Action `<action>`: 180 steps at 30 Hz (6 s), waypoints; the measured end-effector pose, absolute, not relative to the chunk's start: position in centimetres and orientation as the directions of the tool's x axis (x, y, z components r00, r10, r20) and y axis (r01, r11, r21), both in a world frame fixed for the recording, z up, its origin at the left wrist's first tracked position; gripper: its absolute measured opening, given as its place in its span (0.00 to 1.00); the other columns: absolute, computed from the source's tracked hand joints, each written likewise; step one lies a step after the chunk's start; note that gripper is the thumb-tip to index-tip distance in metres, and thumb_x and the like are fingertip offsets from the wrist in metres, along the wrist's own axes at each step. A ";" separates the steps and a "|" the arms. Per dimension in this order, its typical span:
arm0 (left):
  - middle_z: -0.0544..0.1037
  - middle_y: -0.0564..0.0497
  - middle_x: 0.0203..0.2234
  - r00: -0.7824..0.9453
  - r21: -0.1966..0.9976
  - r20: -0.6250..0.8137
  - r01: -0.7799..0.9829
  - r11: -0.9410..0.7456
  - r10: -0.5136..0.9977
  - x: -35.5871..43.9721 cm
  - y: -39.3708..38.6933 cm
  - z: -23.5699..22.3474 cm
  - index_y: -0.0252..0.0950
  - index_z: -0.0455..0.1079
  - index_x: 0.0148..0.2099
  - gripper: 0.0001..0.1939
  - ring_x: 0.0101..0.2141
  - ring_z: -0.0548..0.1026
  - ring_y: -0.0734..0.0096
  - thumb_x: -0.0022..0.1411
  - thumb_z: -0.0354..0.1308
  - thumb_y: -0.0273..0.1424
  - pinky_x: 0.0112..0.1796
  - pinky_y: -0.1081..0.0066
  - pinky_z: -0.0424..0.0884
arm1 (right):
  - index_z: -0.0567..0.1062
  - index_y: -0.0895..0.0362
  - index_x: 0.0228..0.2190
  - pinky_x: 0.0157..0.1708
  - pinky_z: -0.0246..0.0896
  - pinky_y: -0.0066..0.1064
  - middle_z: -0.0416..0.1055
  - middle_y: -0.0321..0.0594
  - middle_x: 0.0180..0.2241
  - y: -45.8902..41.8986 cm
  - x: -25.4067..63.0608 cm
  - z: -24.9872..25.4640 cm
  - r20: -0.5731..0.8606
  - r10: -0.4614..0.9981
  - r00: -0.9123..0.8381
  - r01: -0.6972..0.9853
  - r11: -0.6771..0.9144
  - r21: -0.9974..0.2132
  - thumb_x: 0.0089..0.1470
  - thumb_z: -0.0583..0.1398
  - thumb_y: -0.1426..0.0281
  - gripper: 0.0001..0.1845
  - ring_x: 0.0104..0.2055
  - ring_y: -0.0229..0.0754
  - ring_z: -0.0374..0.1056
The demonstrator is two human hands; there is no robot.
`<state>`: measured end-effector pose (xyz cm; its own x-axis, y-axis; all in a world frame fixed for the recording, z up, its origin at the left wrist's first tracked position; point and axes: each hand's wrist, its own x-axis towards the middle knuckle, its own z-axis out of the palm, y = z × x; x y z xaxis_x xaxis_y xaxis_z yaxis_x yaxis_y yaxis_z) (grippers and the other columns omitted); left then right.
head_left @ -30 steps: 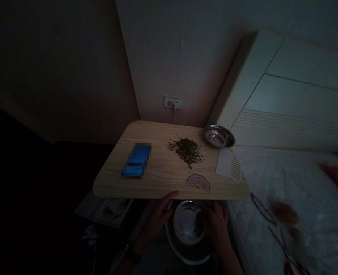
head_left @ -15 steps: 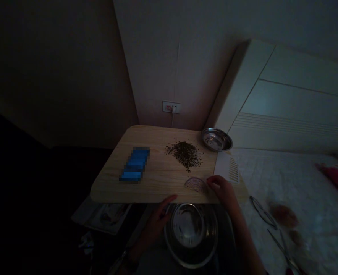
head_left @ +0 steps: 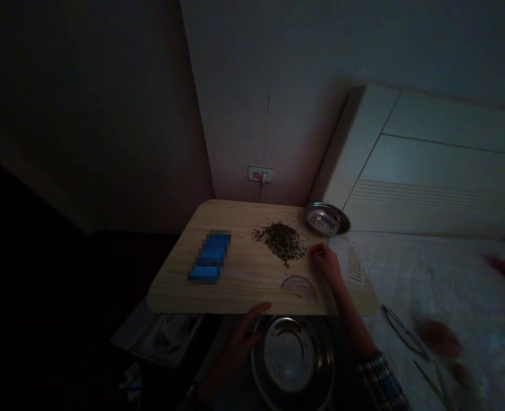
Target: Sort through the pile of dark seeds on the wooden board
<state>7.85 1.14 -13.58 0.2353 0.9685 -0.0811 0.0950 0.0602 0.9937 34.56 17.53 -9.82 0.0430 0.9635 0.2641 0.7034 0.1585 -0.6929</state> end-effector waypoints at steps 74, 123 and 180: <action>0.71 0.53 0.51 0.145 0.979 -0.195 0.085 0.184 0.970 8.6 0.5 -12.5 0.44 0.66 0.54 0.24 0.38 0.71 0.65 0.53 0.56 0.27 0.37 0.71 0.67 | 0.64 0.56 0.37 0.37 0.58 0.33 0.64 0.42 0.34 7.8 30.0 -9.6 0.297 0.952 -0.072 0.718 0.256 -0.647 0.51 0.49 0.77 0.11 0.36 0.42 0.61; 0.69 0.54 0.53 0.147 0.985 -0.141 0.123 0.123 0.979 8.5 0.5 -12.5 0.44 0.66 0.53 0.25 0.48 0.67 0.61 0.52 0.54 0.23 0.45 0.69 0.64 | 0.63 0.56 0.36 0.37 0.57 0.33 0.63 0.41 0.34 7.0 29.6 -9.7 0.319 0.947 -0.032 0.723 0.242 -0.647 0.53 0.48 0.77 0.09 0.37 0.43 0.60; 0.71 0.52 0.52 0.146 0.990 -0.119 0.098 0.105 0.982 6.8 0.4 -12.7 0.43 0.67 0.53 0.27 0.49 0.68 0.62 0.51 0.49 0.20 0.48 0.66 0.63 | 0.67 0.55 0.38 0.40 0.58 0.33 0.65 0.42 0.36 9.1 26.1 -8.8 0.326 0.856 -0.401 0.659 0.517 -0.546 0.50 0.50 0.81 0.15 0.40 0.43 0.60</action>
